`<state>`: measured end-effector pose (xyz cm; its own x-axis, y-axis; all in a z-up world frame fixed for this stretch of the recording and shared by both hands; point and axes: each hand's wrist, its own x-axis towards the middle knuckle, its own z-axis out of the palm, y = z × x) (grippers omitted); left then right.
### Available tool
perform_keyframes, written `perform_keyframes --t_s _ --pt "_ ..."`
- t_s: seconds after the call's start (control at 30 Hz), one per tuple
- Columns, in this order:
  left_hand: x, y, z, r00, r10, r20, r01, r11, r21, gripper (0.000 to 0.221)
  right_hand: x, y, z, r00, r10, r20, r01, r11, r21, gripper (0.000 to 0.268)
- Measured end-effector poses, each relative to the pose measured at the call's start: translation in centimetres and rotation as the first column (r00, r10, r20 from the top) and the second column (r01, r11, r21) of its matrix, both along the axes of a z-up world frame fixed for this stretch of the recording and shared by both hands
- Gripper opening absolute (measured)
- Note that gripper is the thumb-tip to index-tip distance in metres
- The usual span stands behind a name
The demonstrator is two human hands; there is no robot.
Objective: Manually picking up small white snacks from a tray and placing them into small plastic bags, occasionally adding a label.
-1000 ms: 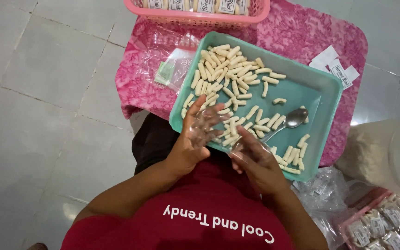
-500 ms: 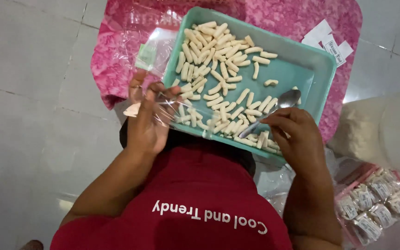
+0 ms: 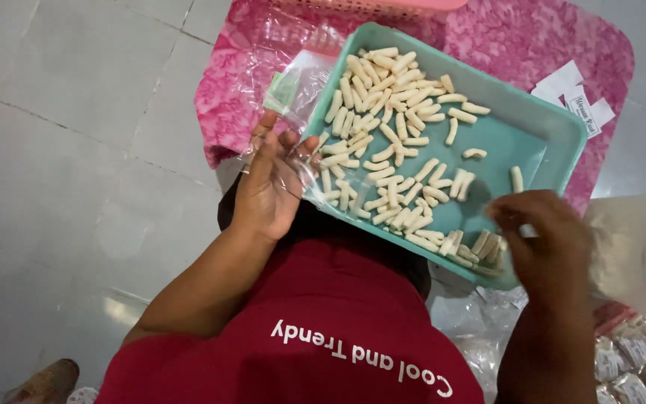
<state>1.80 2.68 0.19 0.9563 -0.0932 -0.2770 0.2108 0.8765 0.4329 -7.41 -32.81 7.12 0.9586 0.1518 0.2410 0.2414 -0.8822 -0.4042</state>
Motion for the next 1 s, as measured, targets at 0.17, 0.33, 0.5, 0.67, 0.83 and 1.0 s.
perform_keyframes --t_s 0.17,0.33,0.5,0.67,0.83,1.0 --pt "1.1 1.5 0.3 0.998 0.058 -0.023 -0.058 0.998 0.007 0.047 -1.1 1.7 0.0 0.983 -0.181 0.026 0.133 0.802 0.583 0.006" --pt "1.3 3.1 0.5 0.986 0.121 -0.112 -0.113 0.991 0.077 0.054 1.2 3.1 0.0 0.988 -0.117 -0.104 0.153 0.590 0.792 0.009" --pt "1.5 3.9 0.4 0.983 0.132 -0.124 -0.126 0.990 0.055 0.067 7.1 3.4 2.0 0.998 -0.037 -0.046 0.056 0.839 0.541 0.021" --pt "1.6 4.8 -0.2 0.982 0.131 -0.138 -0.125 0.991 0.052 0.049 13.2 4.8 1.5 0.909 0.343 0.237 -0.386 0.907 0.170 0.014" --pt "1.7 5.8 -1.6 0.981 0.140 -0.133 -0.139 0.990 0.022 0.034 17.6 6.9 -1.9 0.802 0.534 0.269 -0.547 0.837 -0.031 0.024" --pt "1.7 7.2 -3.5 0.994 0.103 -0.049 -0.104 0.994 -0.038 0.036 15.8 7.5 -1.9 0.781 0.606 0.150 -0.618 0.784 0.052 0.026"
